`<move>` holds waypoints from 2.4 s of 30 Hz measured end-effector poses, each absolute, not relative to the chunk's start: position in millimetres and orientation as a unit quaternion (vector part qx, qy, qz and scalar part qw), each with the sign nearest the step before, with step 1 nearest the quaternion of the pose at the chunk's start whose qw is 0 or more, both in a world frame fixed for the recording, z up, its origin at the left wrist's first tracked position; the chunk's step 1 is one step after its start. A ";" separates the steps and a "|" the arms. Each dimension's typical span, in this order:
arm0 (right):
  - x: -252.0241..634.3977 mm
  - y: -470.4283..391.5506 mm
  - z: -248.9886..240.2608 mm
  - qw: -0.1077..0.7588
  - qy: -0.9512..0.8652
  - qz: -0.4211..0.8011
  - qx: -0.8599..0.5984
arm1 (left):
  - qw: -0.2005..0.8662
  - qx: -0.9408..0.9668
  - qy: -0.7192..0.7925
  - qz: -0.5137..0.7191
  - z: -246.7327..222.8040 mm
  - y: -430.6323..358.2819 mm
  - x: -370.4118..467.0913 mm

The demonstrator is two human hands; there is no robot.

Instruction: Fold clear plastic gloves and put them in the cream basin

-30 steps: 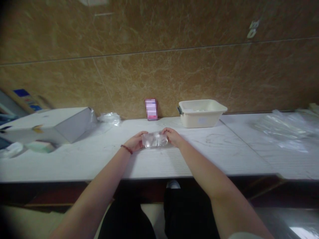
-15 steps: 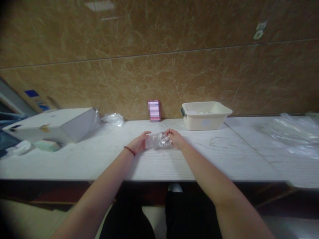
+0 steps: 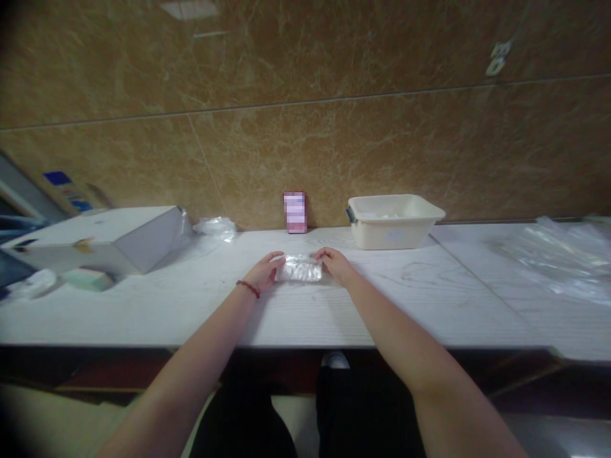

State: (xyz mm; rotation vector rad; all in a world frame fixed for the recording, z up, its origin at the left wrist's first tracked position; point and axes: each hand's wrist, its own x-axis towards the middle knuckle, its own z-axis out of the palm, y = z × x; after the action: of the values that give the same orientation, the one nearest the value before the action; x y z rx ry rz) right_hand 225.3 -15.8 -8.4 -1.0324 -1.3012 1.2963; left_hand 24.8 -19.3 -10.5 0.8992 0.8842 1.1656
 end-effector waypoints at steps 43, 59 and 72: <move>225.4 -17.1 -3.0 0.514 -0.501 0.586 -0.376 | 0.684 0.507 0.313 0.420 -3.0 -32.1 29.3; 226.3 -11.7 -9.0 0.504 -0.533 0.567 -0.374 | 0.644 0.491 0.314 0.495 0.7 -28.9 28.9; 225.3 -14.6 -8.2 0.441 -0.587 0.531 -0.424 | 0.646 0.489 0.311 0.497 -0.4 -29.8 29.1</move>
State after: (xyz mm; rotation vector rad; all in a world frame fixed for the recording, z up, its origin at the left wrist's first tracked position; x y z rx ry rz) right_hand 225.3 -14.6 -8.2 -1.0515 -1.4576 1.3179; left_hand 29.1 -29.8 -0.4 1.1127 0.7071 1.1304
